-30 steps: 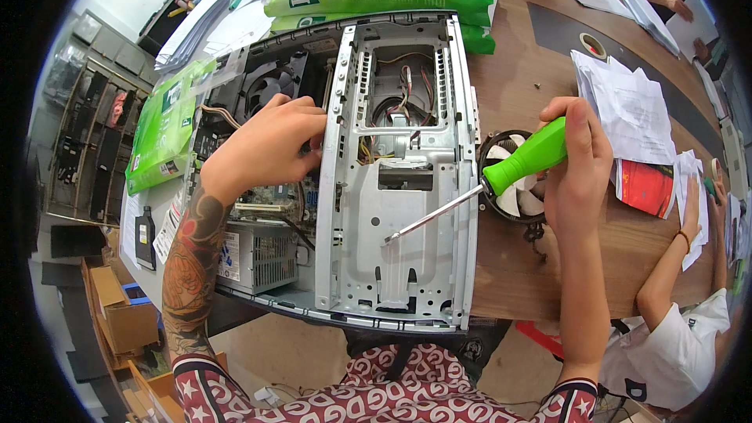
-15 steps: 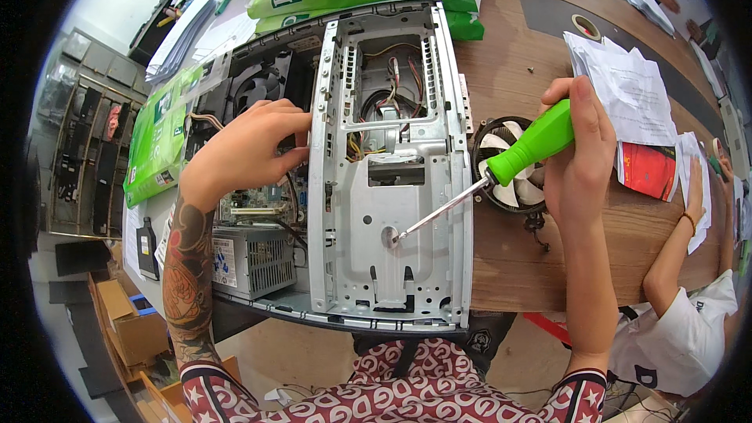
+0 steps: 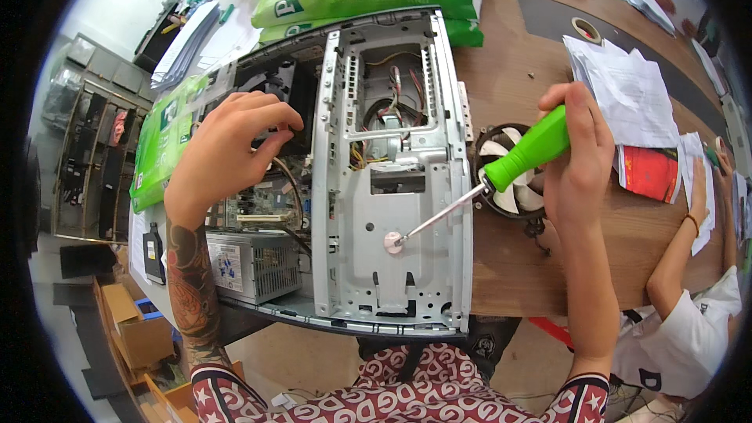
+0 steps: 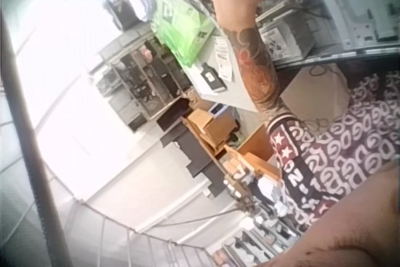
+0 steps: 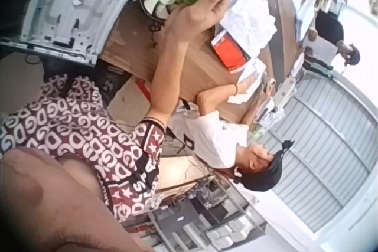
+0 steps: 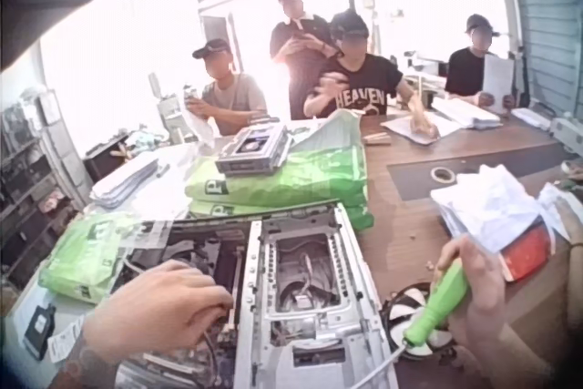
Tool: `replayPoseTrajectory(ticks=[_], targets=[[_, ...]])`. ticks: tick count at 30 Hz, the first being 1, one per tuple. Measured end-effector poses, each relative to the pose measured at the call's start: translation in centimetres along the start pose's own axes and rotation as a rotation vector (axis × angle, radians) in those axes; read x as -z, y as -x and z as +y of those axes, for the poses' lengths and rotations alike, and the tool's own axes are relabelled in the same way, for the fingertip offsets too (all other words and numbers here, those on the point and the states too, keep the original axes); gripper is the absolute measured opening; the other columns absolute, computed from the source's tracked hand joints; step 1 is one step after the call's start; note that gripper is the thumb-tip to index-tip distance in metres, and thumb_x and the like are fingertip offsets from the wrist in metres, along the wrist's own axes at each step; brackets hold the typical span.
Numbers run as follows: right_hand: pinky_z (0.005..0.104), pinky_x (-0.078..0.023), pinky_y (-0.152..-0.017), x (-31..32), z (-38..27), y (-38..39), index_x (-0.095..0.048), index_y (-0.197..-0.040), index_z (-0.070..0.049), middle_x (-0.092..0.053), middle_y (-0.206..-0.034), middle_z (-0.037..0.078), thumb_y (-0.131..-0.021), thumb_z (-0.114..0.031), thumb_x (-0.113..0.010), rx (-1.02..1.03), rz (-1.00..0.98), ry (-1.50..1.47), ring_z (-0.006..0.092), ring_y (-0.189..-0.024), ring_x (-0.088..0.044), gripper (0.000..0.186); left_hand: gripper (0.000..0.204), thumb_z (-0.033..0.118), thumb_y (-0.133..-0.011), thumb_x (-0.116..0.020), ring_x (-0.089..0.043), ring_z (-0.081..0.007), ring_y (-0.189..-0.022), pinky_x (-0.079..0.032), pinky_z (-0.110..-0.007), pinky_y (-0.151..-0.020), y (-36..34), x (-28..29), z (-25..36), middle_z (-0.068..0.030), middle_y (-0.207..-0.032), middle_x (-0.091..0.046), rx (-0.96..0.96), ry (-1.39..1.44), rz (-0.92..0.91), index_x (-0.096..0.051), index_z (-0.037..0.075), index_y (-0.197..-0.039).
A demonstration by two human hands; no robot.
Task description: The person works inside an open computer tower, using a screwdriver to unscrew and secure components including the internal fan and mounting brackets.
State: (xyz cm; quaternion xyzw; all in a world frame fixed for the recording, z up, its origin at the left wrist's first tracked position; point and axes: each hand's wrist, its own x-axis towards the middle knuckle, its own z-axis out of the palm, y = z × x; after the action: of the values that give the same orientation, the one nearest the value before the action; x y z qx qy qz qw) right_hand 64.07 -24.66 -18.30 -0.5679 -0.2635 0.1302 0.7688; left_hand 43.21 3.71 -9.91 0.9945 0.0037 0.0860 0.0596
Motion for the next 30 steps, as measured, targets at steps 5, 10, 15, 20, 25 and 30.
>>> replayPoseTrajectory(ticks=[5,10,15,20,25,30], targets=[[0.0231,-0.038,-0.062,0.2,-0.2,0.3,-0.052,-0.100,-0.006,-0.049,-0.078,0.002,-0.106,-0.043,-0.045,-0.004,0.008,-0.004,0.0096,-0.070,-0.048,0.038,0.019,-0.001,-0.081,-0.068,-0.066,-0.0282,-0.092,-0.052,-0.038,-0.080,0.9,1.7,-2.5,-0.0101,-0.096,-0.070,0.206,0.191,-0.098,-0.068,0.003,-0.099],[0.0198,-0.036,-0.059,-0.3,0.0,0.3,-0.057,-0.098,-0.005,-0.051,-0.081,0.001,-0.107,-0.038,-0.047,0.040,0.069,-0.029,0.0051,-0.068,-0.046,0.035,0.022,0.000,-0.080,-0.069,-0.065,-0.0272,-0.091,-0.052,-0.037,-0.083,1.1,1.3,-3.6,-0.0109,-0.093,-0.069,0.223,0.284,-0.169,-0.067,0.003,-0.102],[0.0207,-0.035,-0.058,-0.6,-0.2,0.2,-0.057,-0.098,-0.005,-0.050,-0.081,0.001,-0.107,-0.039,-0.047,0.043,0.067,-0.039,0.0050,-0.069,-0.046,0.036,0.018,0.001,-0.080,-0.070,-0.065,-0.0272,-0.088,-0.052,-0.038,-0.082,1.1,0.2,-3.7,-0.0113,-0.089,-0.066,0.243,0.187,-0.103,-0.066,0.001,-0.098],[0.0208,-0.035,-0.057,-0.4,-0.1,0.2,-0.057,-0.098,-0.005,-0.050,-0.080,0.000,-0.107,-0.039,-0.048,0.018,0.076,-0.043,0.0046,-0.067,-0.046,0.036,0.017,0.002,-0.079,-0.071,-0.065,-0.0280,-0.088,-0.052,-0.038,-0.081,0.5,0.1,-3.4,-0.0122,-0.088,-0.066,0.323,0.200,-0.165,-0.065,0.001,-0.095],[0.0205,-0.034,-0.056,-0.2,0.0,0.2,-0.057,-0.098,-0.005,-0.051,-0.080,0.000,-0.107,-0.039,-0.047,0.034,0.070,-0.036,0.0043,-0.067,-0.046,0.036,0.015,0.003,-0.078,-0.071,-0.064,-0.0298,-0.086,-0.051,-0.039,-0.079,0.4,-0.7,-3.7,-0.0127,-0.087,-0.064,0.257,0.172,-0.111,-0.061,0.000,-0.089],[0.0202,-0.034,-0.055,-0.3,-0.2,0.2,-0.057,-0.098,-0.005,-0.051,-0.080,0.000,-0.106,-0.039,-0.048,0.030,0.073,-0.034,0.0044,-0.066,-0.046,0.036,0.015,0.003,-0.078,-0.070,-0.064,-0.0291,-0.084,-0.051,-0.040,-0.078,0.8,-0.2,-3.8,-0.0125,-0.086,-0.064,0.224,0.181,-0.081,-0.061,0.000,-0.089]])
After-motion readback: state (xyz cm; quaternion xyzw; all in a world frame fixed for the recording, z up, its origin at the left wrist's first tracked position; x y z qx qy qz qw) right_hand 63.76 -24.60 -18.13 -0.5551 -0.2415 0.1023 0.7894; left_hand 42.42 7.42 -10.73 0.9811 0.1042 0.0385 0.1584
